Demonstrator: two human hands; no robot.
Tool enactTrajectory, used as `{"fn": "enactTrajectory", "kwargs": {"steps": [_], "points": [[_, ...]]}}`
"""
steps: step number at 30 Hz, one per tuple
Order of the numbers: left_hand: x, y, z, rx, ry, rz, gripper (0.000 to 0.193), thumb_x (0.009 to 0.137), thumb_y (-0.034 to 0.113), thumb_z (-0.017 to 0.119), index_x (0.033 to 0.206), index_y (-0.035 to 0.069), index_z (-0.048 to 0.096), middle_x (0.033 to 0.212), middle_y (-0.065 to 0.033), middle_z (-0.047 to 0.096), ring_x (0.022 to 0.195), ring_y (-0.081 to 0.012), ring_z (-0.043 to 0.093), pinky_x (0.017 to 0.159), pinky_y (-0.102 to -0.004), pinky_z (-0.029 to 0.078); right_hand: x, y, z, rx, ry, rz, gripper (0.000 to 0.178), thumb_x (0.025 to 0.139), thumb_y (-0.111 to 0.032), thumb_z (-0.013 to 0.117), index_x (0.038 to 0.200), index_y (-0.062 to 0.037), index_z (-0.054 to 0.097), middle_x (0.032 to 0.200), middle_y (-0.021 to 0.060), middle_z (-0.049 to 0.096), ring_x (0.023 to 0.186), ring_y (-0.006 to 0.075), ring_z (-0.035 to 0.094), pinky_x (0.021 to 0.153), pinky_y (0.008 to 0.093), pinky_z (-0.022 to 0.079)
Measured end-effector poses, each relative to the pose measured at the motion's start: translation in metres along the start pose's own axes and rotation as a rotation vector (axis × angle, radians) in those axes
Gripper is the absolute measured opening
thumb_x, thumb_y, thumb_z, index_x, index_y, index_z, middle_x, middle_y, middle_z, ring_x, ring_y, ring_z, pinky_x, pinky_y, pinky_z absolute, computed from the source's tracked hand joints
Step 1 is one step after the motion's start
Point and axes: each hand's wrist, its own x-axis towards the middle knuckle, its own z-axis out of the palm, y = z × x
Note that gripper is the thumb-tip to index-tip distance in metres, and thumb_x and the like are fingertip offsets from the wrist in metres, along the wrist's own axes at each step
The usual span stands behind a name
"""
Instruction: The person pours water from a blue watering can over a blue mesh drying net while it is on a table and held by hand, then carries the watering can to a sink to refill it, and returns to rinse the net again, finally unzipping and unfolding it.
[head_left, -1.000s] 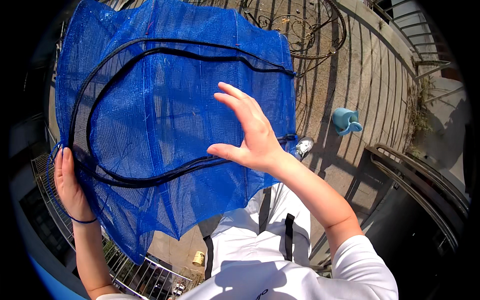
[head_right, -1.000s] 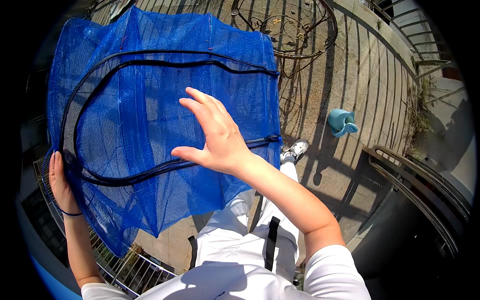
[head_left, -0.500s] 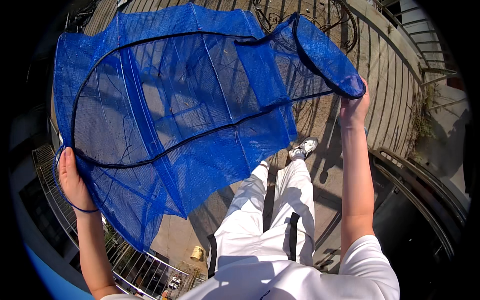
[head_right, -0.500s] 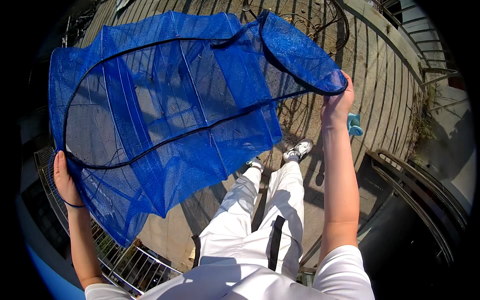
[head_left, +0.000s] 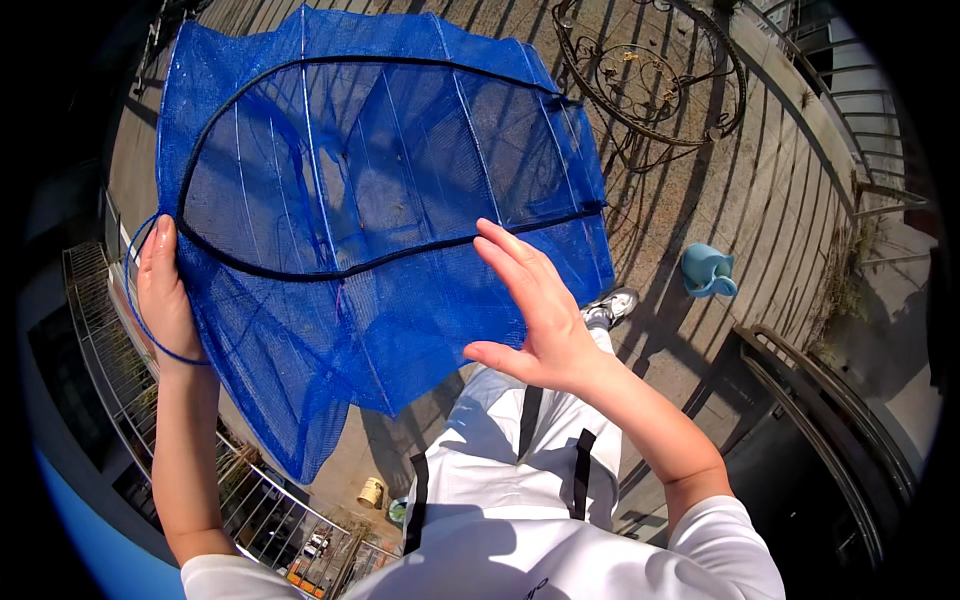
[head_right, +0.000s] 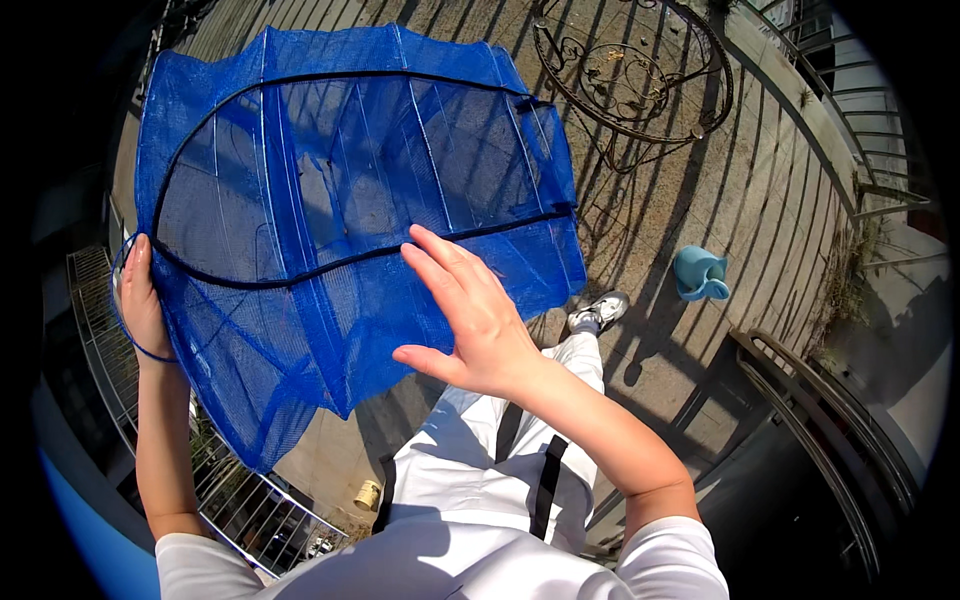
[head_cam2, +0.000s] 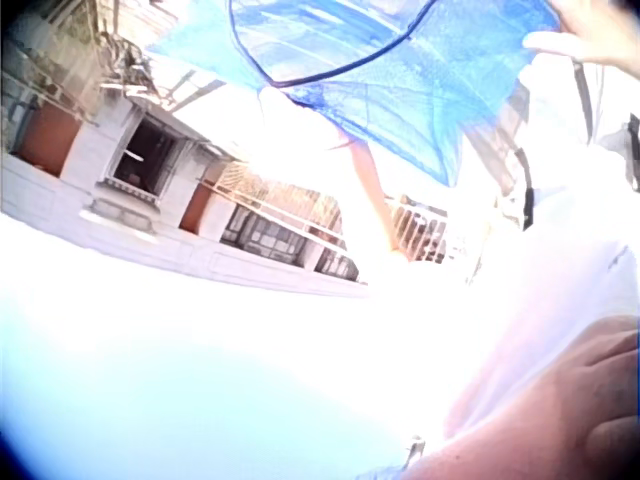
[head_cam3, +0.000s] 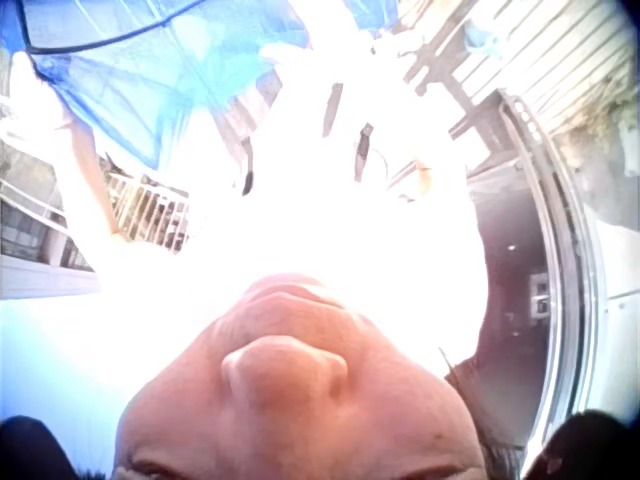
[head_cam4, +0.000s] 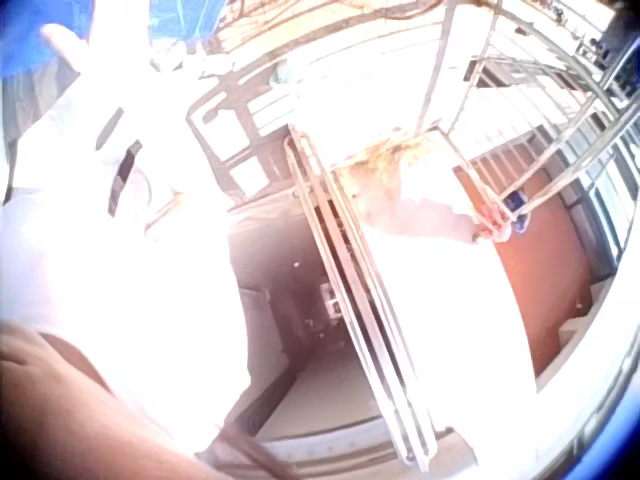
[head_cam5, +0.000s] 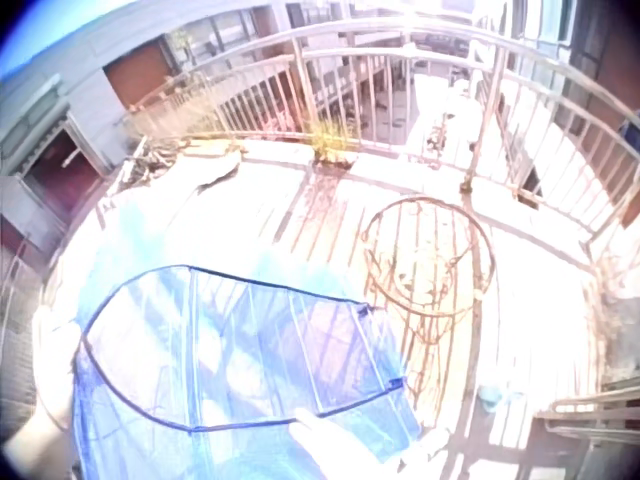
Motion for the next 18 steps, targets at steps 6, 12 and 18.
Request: {"fn": "enactTrajectory", "kwargs": {"steps": [6, 12, 18], "points": [[0.027, 0.034, -0.050, 0.070, -0.032, -0.013, 0.042, 0.091, 0.034, 0.053, 0.116, 0.001, 0.055, 0.101, -0.0097, 0.061, 0.090, -0.0161, 0.060, 0.078, -0.0265, 0.051, -0.086, 0.013, -0.006, -0.236, 0.441, 0.255, 0.052, 0.077, -0.007, 0.060, 0.124, 0.0016, 0.041, 0.132, 0.0217, 0.040, 0.120, 0.0358, 0.042, 0.101, 0.0421, 0.033], [0.133, 0.065, -0.209, 0.499, -0.415, 0.231, 0.071, 0.087, 0.051, 0.051, 0.136, 0.003, 0.035, 0.130, -0.0203, 0.045, 0.115, -0.0278, 0.051, 0.086, -0.0383, 0.052, -0.169, 0.123, 0.018, -0.415, 0.042, 0.858, 0.086, 0.068, -0.023, 0.075, 0.136, 0.0005, 0.028, 0.142, 0.0211, 0.028, 0.127, 0.0392, 0.033, 0.105, 0.0417, 0.030], [0.183, 0.065, -0.309, 0.451, -0.059, -0.085, 0.068, 0.090, 0.047, 0.042, 0.136, -0.001, 0.032, 0.131, -0.0224, 0.043, 0.117, -0.0310, 0.049, 0.091, -0.0414, 0.047, -0.105, 0.208, 0.098, 0.709, 0.051, 1.044, 0.042, 0.078, -0.024, 0.071, 0.114, -0.0055, 0.057, 0.105, 0.0071, 0.061, 0.095, 0.0155, 0.056, 0.084, 0.0305, 0.043]]}}
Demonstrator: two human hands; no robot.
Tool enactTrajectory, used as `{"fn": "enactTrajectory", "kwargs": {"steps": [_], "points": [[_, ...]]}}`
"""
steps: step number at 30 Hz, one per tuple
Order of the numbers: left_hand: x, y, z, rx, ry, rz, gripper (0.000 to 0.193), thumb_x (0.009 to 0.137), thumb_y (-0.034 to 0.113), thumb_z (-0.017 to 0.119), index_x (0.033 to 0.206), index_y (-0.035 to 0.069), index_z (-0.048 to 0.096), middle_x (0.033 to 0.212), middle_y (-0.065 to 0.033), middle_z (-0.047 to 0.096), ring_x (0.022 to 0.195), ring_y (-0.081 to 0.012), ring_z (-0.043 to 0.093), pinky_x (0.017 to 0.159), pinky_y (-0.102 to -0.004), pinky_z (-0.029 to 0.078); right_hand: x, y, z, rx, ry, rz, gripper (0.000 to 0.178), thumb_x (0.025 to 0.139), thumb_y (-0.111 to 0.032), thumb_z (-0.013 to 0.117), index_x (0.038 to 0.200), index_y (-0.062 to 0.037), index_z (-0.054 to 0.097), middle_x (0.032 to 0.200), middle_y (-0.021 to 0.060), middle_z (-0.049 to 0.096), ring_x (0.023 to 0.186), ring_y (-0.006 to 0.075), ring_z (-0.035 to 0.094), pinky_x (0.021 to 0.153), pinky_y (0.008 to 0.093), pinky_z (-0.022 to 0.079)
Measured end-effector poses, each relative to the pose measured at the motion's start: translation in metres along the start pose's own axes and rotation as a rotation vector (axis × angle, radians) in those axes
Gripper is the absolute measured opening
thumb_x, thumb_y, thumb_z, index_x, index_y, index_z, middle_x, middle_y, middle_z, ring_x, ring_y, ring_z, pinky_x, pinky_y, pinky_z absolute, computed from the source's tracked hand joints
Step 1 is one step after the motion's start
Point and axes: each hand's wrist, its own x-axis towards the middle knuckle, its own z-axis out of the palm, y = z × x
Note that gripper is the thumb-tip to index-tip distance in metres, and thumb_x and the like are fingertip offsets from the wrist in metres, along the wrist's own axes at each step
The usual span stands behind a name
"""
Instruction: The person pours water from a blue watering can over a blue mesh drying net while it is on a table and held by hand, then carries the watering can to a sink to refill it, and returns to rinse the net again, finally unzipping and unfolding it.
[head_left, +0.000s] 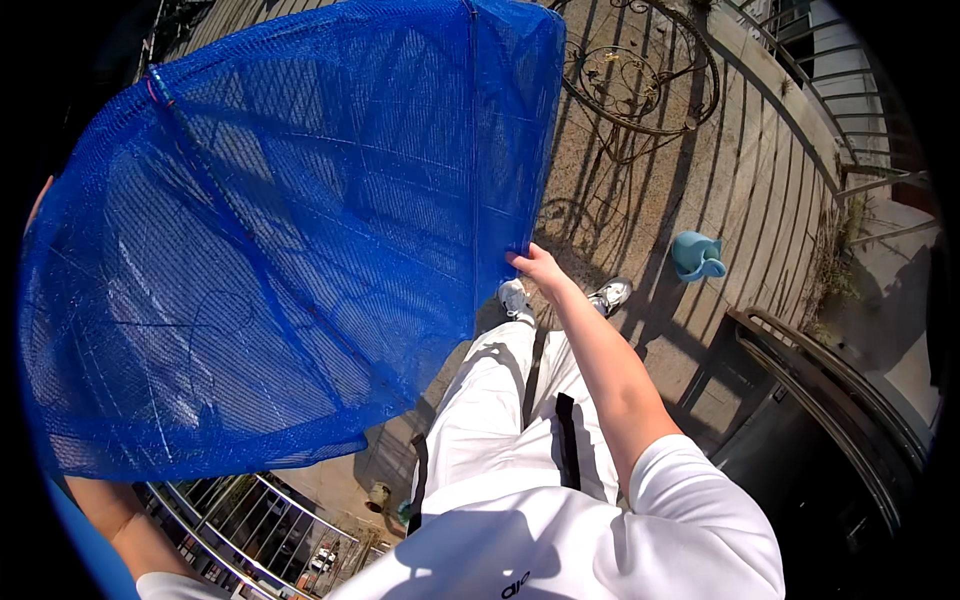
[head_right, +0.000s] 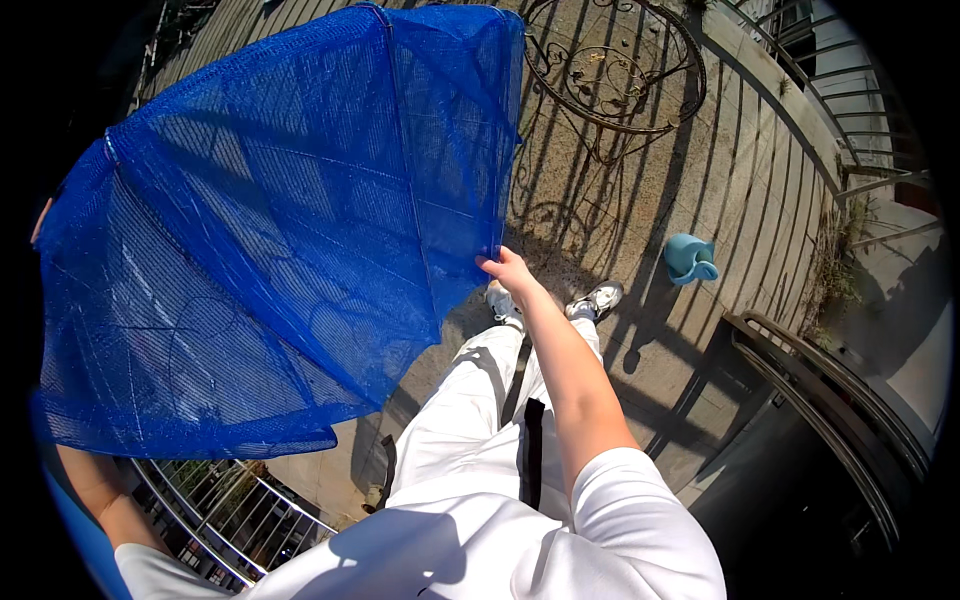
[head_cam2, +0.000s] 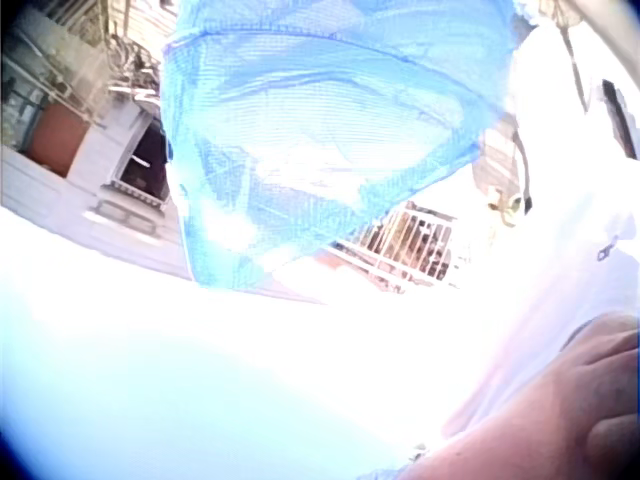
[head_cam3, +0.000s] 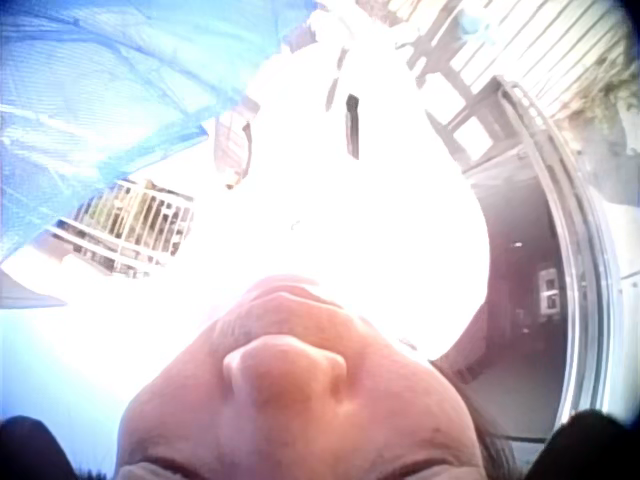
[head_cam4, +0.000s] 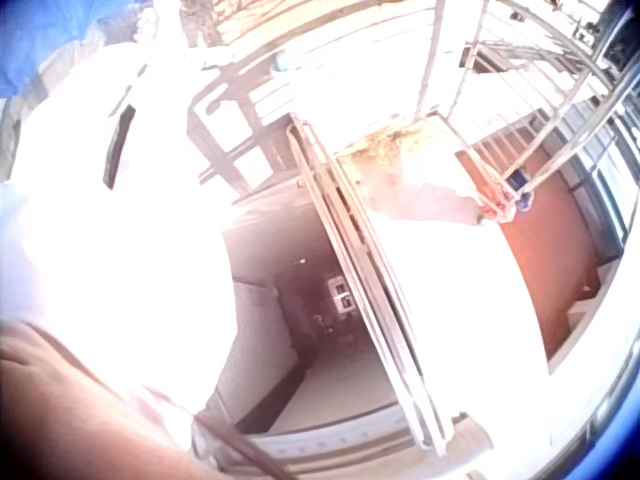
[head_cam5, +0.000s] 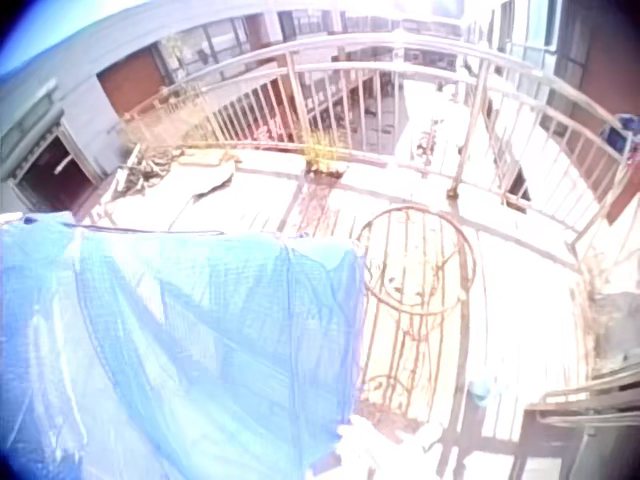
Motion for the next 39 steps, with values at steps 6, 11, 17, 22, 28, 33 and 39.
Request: {"fn": "enactTrajectory", "kwargs": {"steps": [6, 11, 17, 22, 28, 33, 39], "points": [[0.030, -0.104, -0.055, -0.577, 0.351, -0.215, 0.064, 0.094, 0.044, 0.034, 0.135, -0.005, 0.028, 0.132, -0.0244, 0.041, 0.119, -0.0342, 0.047, 0.096, -0.0444, 0.043, -0.020, -0.151, 0.039, -0.109, 0.093, -0.469, 0.021, 0.088, -0.023, 0.061, 0.090, -0.0017, 0.060, 0.074, -0.0038, 0.056, 0.067, 0.0045, 0.050, 0.060, 0.0223, 0.043], [0.026, -0.170, 0.013, -1.405, 0.169, -0.209, 0.062, 0.097, 0.040, 0.027, 0.135, -0.009, 0.026, 0.133, -0.0262, 0.040, 0.120, -0.0369, 0.045, 0.100, -0.0470, 0.040, -0.092, -0.345, 0.069, -0.327, 0.021, -0.497, 0.041, 0.087, -0.036, 0.061, 0.106, 0.0004, 0.058, 0.086, 0.0059, 0.064, 0.073, 0.0102, 0.061, 0.066, 0.0249, 0.052], [-0.158, -0.114, 0.297, -1.478, -0.221, -0.463, 0.054, 0.096, 0.040, 0.036, 0.140, 0.009, 0.028, 0.147, -0.0106, 0.025, 0.129, -0.0314, 0.033, 0.103, -0.0524, 0.028, -0.152, -0.439, 0.196, -0.693, 0.127, -0.513, 0.046, 0.088, -0.038, 0.058, 0.119, -0.0043, 0.056, 0.104, 0.0155, 0.063, 0.096, 0.0226, 0.063, 0.085, 0.0382, 0.051], [-0.226, -0.161, 0.414, -1.519, -0.642, -0.431, 0.047, 0.087, 0.036, 0.057, 0.126, 0.011, 0.047, 0.124, -0.0083, 0.053, 0.112, -0.0241, 0.052, 0.091, -0.0384, 0.042, -0.147, -0.457, 0.265, -0.944, 0.158, -0.545, 0.041, 0.089, -0.036, 0.055, 0.116, -0.0053, 0.060, 0.105, 0.0192, 0.063, 0.097, 0.0289, 0.063, 0.088, 0.0452, 0.048], [-0.245, -0.282, 0.365, -0.475, -0.444, -0.753, 0.039, 0.092, 0.033, 0.044, 0.121, 0.008, 0.049, 0.113, -0.0101, 0.058, 0.101, -0.0238, 0.056, 0.075, -0.0348, 0.048, -0.163, -0.509, 0.272, -1.076, 0.045, -0.460, 0.037, 0.090, -0.032, 0.054, 0.110, -0.0017, 0.062, 0.091, 0.0171, 0.066, 0.073, 0.0239, 0.068, 0.069, 0.0405, 0.057], [-0.343, -0.190, 0.404, -1.067, -0.724, -0.288, 0.047, 0.088, 0.033, 0.056, 0.127, 0.008, 0.045, 0.124, -0.0093, 0.052, 0.112, -0.0243, 0.051, 0.089, -0.0415, 0.045, -0.141, -0.542, 0.282, -0.791, 0.130, -0.320, 0.012, 0.082, -0.012, 0.060, 0.088, -0.0020, 0.065, 0.084, 0.0081, 0.066, 0.076, 0.0177, 0.061, 0.067, 0.0331, 0.050], [-0.333, -0.127, 0.467, -1.220, -0.258, -0.575, 0.043, 0.086, 0.017, 0.062, 0.125, 0.008, 0.045, 0.119, -0.0069, 0.054, 0.107, -0.0221, 0.054, 0.088, -0.0416, 0.047, -0.149, -0.571, 0.294, -0.933, 0.141, -0.459, 0.014, 0.082, -0.013, 0.060, 0.088, -0.0009, 0.065, 0.083, 0.0095, 0.066, 0.076, 0.0173, 0.062, 0.069, 0.0317, 0.050]]}}
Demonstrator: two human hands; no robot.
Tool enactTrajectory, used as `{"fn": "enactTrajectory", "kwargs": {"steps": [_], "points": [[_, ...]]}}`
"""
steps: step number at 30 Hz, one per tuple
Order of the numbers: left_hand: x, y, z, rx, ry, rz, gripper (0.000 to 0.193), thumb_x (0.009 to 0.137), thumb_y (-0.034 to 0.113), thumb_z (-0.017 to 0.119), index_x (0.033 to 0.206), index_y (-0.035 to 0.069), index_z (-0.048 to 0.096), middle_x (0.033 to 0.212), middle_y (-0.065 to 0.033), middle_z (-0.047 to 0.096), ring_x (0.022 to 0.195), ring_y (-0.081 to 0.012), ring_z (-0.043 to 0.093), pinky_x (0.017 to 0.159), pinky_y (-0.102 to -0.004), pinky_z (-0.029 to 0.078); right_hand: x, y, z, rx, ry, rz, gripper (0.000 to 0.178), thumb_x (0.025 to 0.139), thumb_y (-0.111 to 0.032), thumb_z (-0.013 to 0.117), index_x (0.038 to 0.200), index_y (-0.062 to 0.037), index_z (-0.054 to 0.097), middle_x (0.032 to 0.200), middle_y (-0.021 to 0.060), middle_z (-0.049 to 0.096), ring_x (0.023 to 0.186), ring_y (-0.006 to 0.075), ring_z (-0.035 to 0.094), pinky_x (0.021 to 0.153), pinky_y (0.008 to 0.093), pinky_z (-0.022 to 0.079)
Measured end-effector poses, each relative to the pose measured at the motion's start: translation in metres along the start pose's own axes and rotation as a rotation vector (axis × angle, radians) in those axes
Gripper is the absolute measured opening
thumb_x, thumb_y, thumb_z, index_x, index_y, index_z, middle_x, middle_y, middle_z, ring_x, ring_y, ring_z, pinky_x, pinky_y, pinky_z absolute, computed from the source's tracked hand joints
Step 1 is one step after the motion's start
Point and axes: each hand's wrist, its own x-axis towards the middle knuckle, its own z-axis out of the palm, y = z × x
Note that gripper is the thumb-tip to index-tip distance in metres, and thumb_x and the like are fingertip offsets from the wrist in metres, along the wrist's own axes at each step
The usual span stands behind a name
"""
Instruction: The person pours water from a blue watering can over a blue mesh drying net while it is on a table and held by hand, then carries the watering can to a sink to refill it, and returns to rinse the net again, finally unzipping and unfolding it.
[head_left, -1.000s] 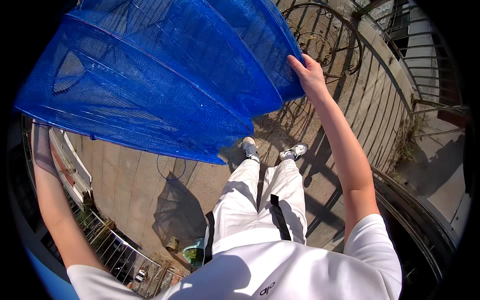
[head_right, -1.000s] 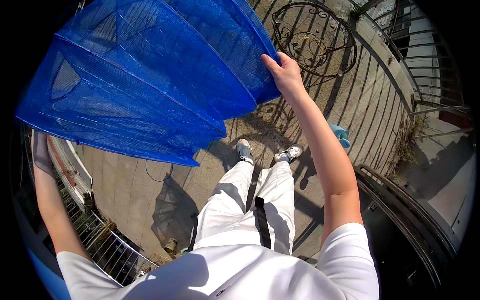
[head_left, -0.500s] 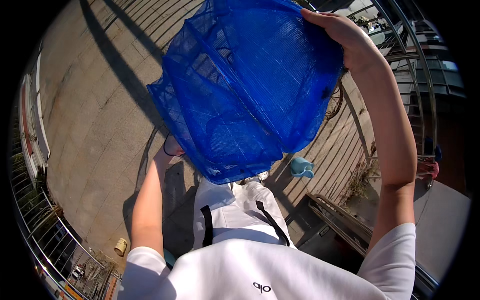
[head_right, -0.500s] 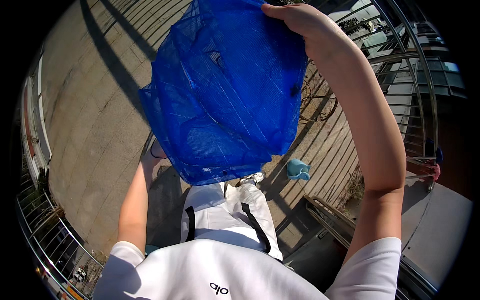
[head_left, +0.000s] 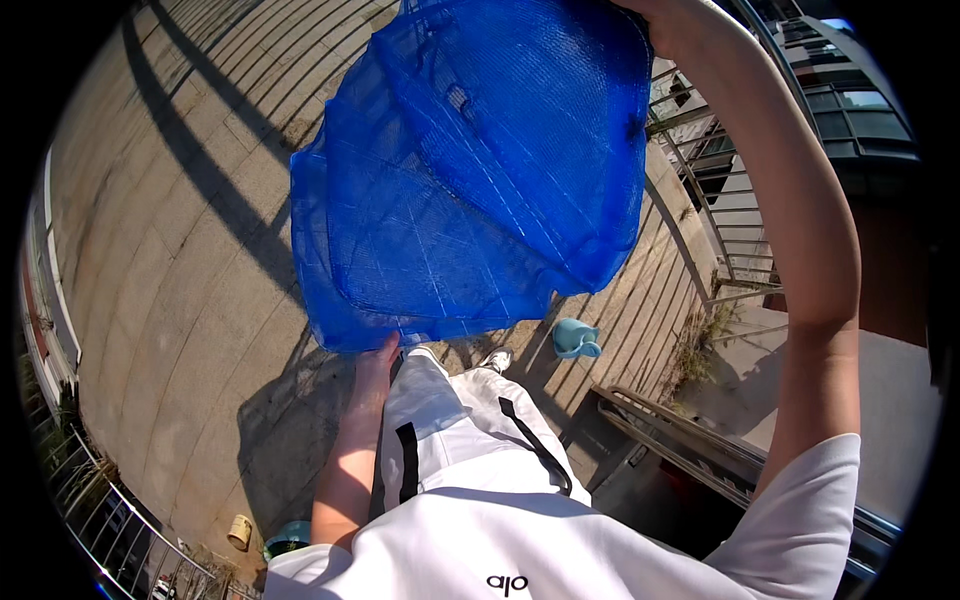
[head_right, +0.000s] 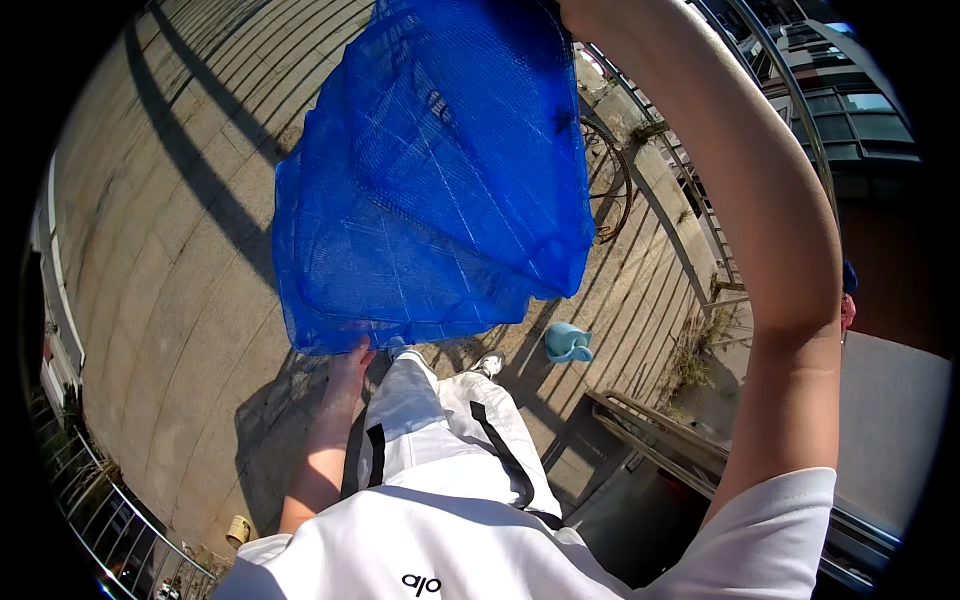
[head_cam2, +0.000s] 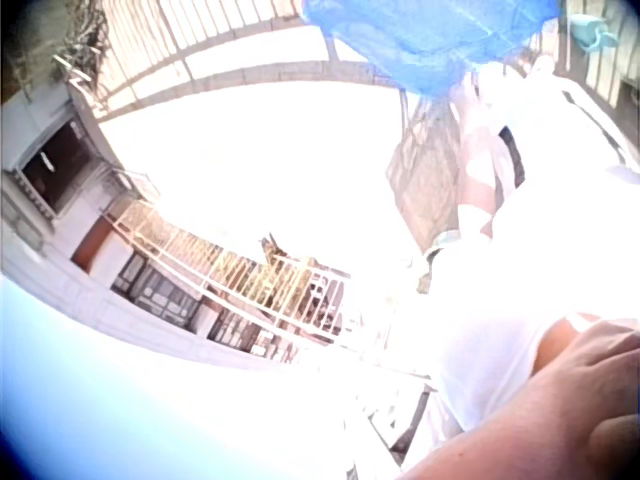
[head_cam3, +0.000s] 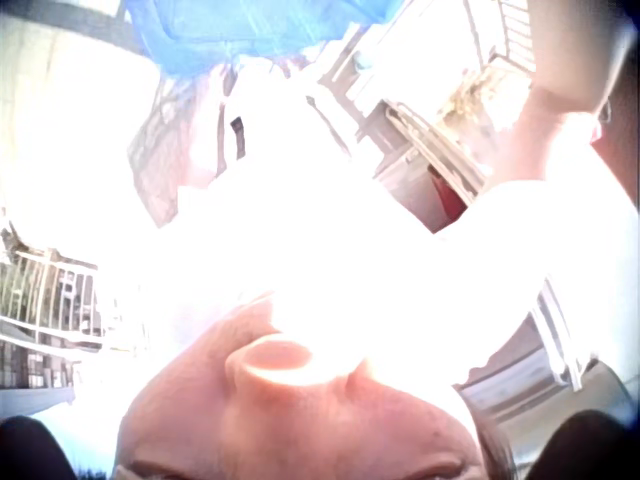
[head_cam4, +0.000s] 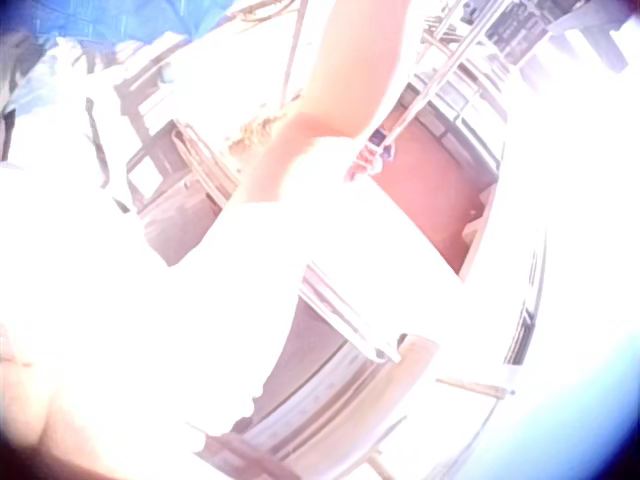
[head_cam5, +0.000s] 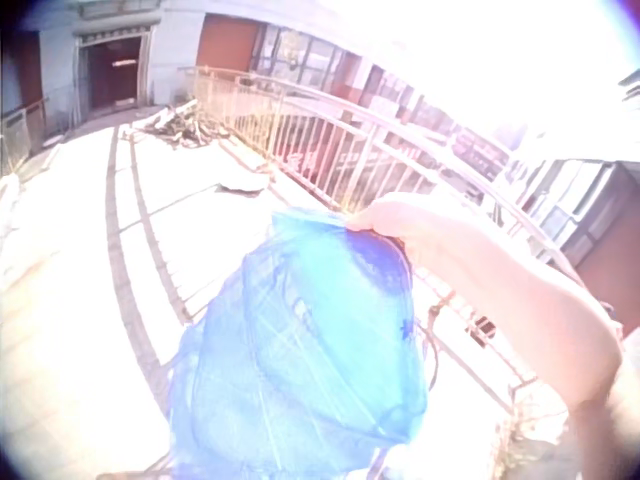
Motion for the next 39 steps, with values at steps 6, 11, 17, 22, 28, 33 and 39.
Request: {"fn": "enactTrajectory", "kwargs": {"steps": [6, 11, 17, 22, 28, 33, 39], "points": [[-0.011, 0.133, 0.020, 0.032, 0.333, 0.322, 0.039, 0.093, 0.029, 0.050, 0.118, 0.000, 0.045, 0.101, -0.0123, 0.060, 0.074, -0.0185, 0.064, 0.061, -0.0318, 0.057, -0.028, 0.090, -0.008, 0.046, -0.129, -0.369, 0.042, 0.084, -0.040, 0.063, 0.113, -0.0104, 0.060, 0.106, 0.0031, 0.062, 0.109, 0.0119, 0.053, 0.086, 0.0313, 0.046], [-0.004, 0.222, 0.052, 0.178, -0.091, 0.533, 0.038, 0.093, 0.032, 0.052, 0.115, 0.001, 0.048, 0.101, -0.0091, 0.059, 0.077, -0.0168, 0.064, 0.060, -0.0291, 0.058, -0.015, 0.277, 0.099, 0.034, -0.372, 0.124, 0.011, 0.084, -0.011, 0.059, 0.091, -0.0023, 0.058, 0.073, 0.0076, 0.061, 0.059, 0.0141, 0.056, 0.054, 0.0293, 0.048], [0.006, 0.326, 0.045, 0.265, -0.135, 0.632, 0.027, 0.094, 0.030, 0.052, 0.087, 0.006, 0.060, 0.077, -0.0005, 0.062, 0.059, -0.0075, 0.059, 0.051, -0.0186, 0.048, -0.012, 0.337, 0.196, 0.222, -0.191, 0.170, 0.013, 0.085, -0.012, 0.055, 0.092, -0.0009, 0.056, 0.075, 0.0087, 0.059, 0.061, 0.0171, 0.058, 0.057, 0.0302, 0.049], [-0.052, 0.388, 0.022, 0.439, -0.239, 0.607, 0.031, 0.095, 0.031, 0.047, 0.084, 0.005, 0.060, 0.073, -0.0020, 0.064, 0.057, -0.0079, 0.062, 0.052, -0.0199, 0.053, -0.023, 0.363, 0.233, -0.270, 0.072, 0.207, 0.054, 0.079, -0.039, 0.064, 0.115, -0.0015, 0.051, 0.119, 0.0199, 0.052, 0.104, 0.0306, 0.054, 0.087, 0.0410, 0.045], [-0.129, 0.427, -0.045, 0.316, -0.121, 0.514, 0.052, 0.094, 0.043, 0.043, 0.115, -0.004, 0.049, 0.103, -0.0171, 0.061, 0.085, -0.0200, 0.066, 0.062, -0.0287, 0.059, -0.029, 0.373, 0.320, -0.098, -0.249, 0.220, 0.091, 0.071, -0.055, 0.066, 0.134, 0.0029, 0.035, 0.133, 0.0253, 0.042, 0.120, 0.0349, 0.045, 0.098, 0.0401, 0.039], [-0.165, 0.435, -0.084, 0.222, 0.136, 0.409, 0.059, 0.089, 0.047, 0.051, 0.116, -0.005, 0.049, 0.108, -0.0168, 0.060, 0.089, -0.0212, 0.064, 0.075, -0.0325, 0.056, -0.043, 0.348, 0.351, 0.061, -0.339, 0.068, 0.049, 0.079, -0.034, 0.068, 0.112, -0.0005, 0.053, 0.103, 0.0196, 0.062, 0.096, 0.0327, 0.059, 0.083, 0.0387, 0.047], [-0.159, 0.453, -0.263, 0.594, 0.672, 0.385, 0.049, 0.089, 0.041, 0.056, 0.104, -0.005, 0.058, 0.093, -0.0123, 0.064, 0.081, -0.0190, 0.063, 0.070, -0.0298, 0.052, -0.034, 0.192, 0.226, -0.007, -0.210, -0.211, 0.049, 0.085, -0.045, 0.060, 0.087, 0.0039, 0.058, 0.070, 0.0118, 0.061, 0.064, 0.0178, 0.062, 0.059, 0.0333, 0.049]]}}
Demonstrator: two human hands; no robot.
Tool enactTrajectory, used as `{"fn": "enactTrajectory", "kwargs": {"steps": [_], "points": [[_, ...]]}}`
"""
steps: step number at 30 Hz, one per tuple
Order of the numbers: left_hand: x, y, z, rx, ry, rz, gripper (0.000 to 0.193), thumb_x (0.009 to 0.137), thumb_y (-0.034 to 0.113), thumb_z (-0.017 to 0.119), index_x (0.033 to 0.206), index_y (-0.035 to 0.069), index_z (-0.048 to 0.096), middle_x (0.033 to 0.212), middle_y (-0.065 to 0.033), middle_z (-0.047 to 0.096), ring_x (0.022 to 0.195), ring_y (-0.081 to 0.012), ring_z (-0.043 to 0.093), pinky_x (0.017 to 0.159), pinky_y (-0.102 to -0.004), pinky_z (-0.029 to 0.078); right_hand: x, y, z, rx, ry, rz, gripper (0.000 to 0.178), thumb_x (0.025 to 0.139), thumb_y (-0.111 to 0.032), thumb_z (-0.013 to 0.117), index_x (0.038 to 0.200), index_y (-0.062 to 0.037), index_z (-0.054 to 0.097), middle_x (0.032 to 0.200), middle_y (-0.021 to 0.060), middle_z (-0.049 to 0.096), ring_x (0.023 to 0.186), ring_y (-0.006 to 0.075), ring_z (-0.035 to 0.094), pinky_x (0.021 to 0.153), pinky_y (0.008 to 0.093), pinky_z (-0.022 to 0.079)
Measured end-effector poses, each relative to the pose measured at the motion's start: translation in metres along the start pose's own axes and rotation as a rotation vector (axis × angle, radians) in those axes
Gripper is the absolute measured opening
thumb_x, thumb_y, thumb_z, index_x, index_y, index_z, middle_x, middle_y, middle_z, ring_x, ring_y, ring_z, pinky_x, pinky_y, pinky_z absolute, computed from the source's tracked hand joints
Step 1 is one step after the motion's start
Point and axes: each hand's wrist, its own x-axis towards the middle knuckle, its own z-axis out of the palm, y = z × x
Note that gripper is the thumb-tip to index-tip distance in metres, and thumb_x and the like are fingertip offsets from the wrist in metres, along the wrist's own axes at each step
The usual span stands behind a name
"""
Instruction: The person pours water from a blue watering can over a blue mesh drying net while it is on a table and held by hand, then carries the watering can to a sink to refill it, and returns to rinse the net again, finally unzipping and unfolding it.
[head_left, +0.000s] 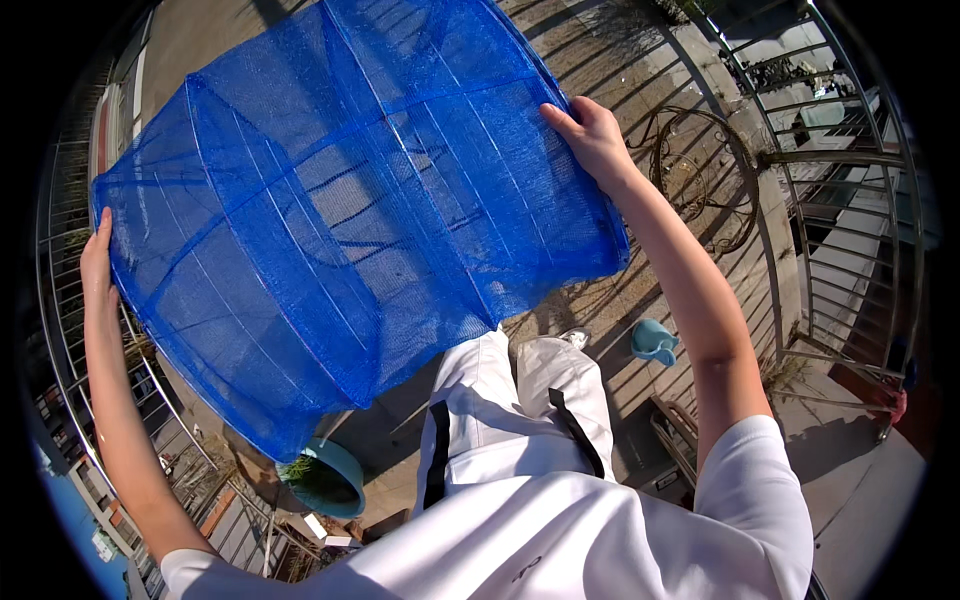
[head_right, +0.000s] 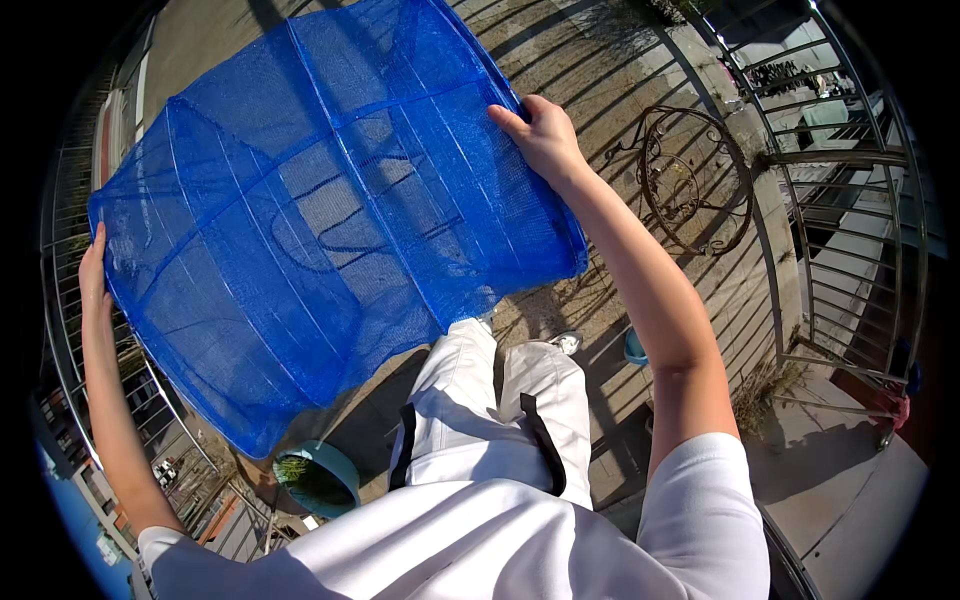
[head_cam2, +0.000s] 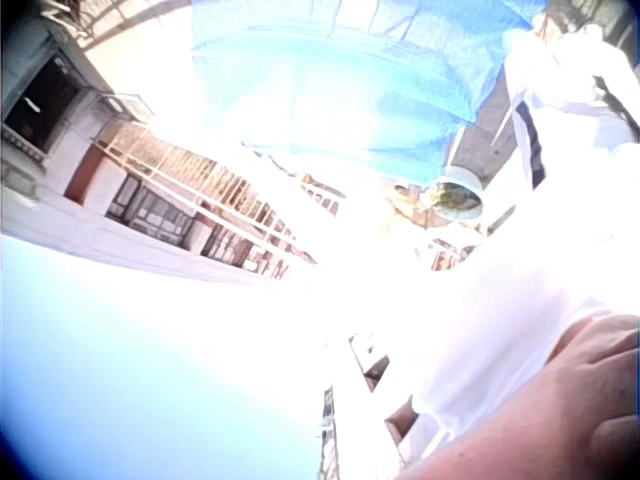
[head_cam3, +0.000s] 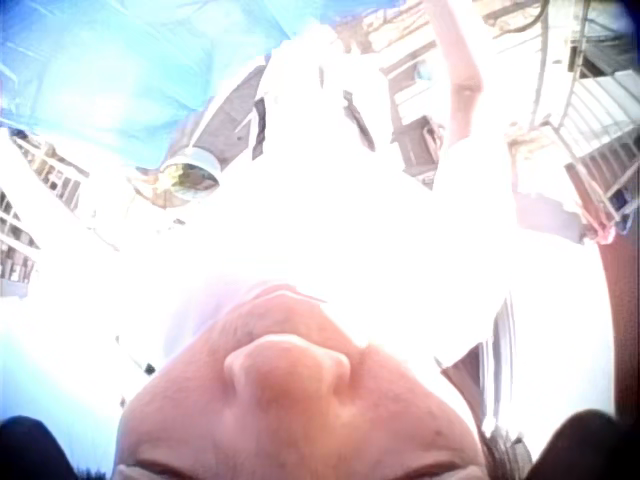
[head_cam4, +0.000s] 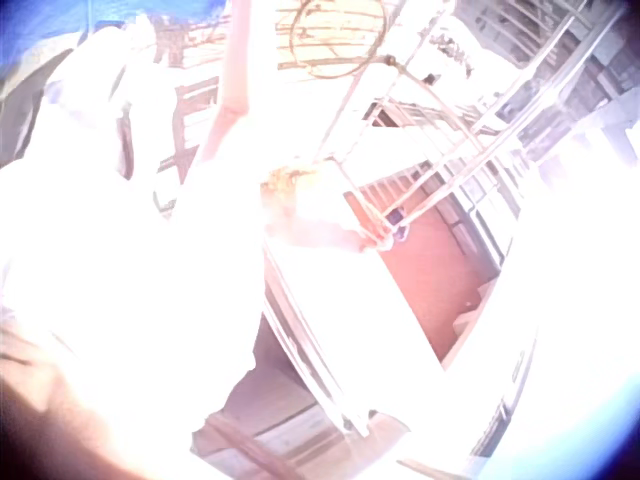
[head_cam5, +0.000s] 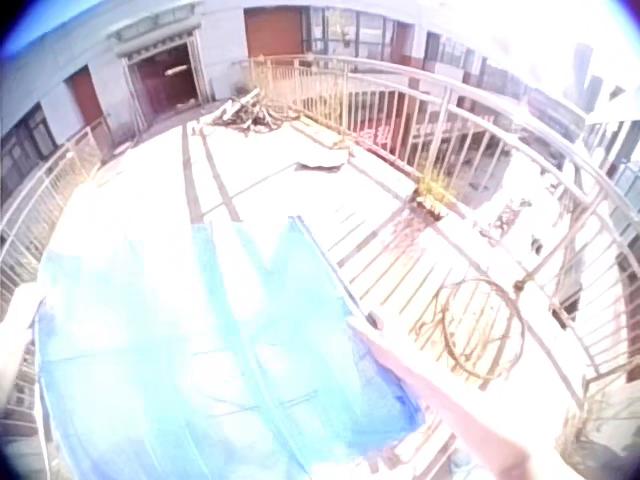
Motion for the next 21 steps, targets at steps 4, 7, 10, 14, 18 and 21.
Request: {"fn": "enactTrajectory", "kwargs": {"steps": [4, 7, 10, 14, 18, 21], "points": [[0.044, -0.169, 0.003, 0.538, 0.165, 0.116, 0.054, 0.089, 0.043, 0.054, 0.103, -0.009, 0.058, 0.095, -0.0153, 0.064, 0.082, -0.0228, 0.063, 0.076, -0.0310, 0.049, 0.002, 0.028, -0.032, -0.163, 0.055, 0.106, 0.059, 0.091, -0.054, 0.043, 0.104, 0.0006, 0.063, 0.089, 0.0123, 0.067, 0.083, 0.0188, 0.063, 0.072, 0.0325, 0.049], [0.049, -0.124, 0.114, 0.544, -0.002, -0.026, 0.055, 0.091, 0.043, 0.051, 0.104, -0.010, 0.057, 0.095, -0.0160, 0.064, 0.085, -0.0232, 0.062, 0.078, -0.0316, 0.048, 0.006, -0.024, -0.077, -0.176, -0.066, 0.300, 0.053, 0.092, -0.049, 0.045, 0.117, -0.0038, 0.059, 0.105, 0.0145, 0.064, 0.099, 0.0233, 0.059, 0.086, 0.0361, 0.045], [0.023, -0.070, 0.141, 0.008, -0.065, -0.073, 0.052, 0.090, 0.041, 0.053, 0.105, -0.008, 0.056, 0.095, -0.0163, 0.063, 0.086, -0.0235, 0.062, 0.076, -0.0342, 0.051, -0.009, -0.102, -0.086, -0.036, -0.170, 0.279, 0.049, 0.093, -0.040, 0.048, 0.122, -0.0016, 0.053, 0.102, 0.0133, 0.065, 0.087, 0.0225, 0.065, 0.082, 0.0334, 0.051], [-0.044, -0.021, 0.223, -0.218, -0.272, -0.028, 0.037, 0.087, 0.022, 0.060, 0.111, -0.006, 0.054, 0.100, -0.0165, 0.061, 0.090, -0.0246, 0.062, 0.074, -0.0374, 0.053, 0.003, -0.033, -0.122, -0.446, -0.022, 0.215, 0.042, 0.095, -0.030, 0.046, 0.123, 0.0023, 0.050, 0.102, 0.0157, 0.064, 0.094, 0.0184, 0.063, 0.082, 0.0316, 0.050], [-0.081, -0.144, 0.280, -0.084, -0.354, -0.375, 0.032, 0.083, 0.001, 0.053, 0.115, -0.003, 0.053, 0.103, -0.0145, 0.061, 0.090, -0.0232, 0.061, 0.073, -0.0406, 0.052, -0.008, -0.066, -0.135, -0.028, 0.090, 0.307, 0.037, 0.095, -0.029, 0.047, 0.115, 0.0011, 0.056, 0.092, 0.0082, 0.066, 0.075, 0.0126, 0.062, 0.075, 0.0295, 0.050], [-0.035, -0.102, 0.273, -0.139, -0.257, -0.082, 0.021, 0.093, 0.010, 0.045, 0.104, -0.004, 0.056, 0.096, -0.0135, 0.064, 0.075, -0.0192, 0.062, 0.066, -0.0326, 0.051, -0.027, -0.090, -0.178, -0.173, 0.176, 0.290, 0.037, 0.095, -0.030, 0.048, 0.110, 0.0015, 0.059, 0.089, 0.0094, 0.066, 0.077, 0.0122, 0.062, 0.073, 0.0280, 0.049]]}}
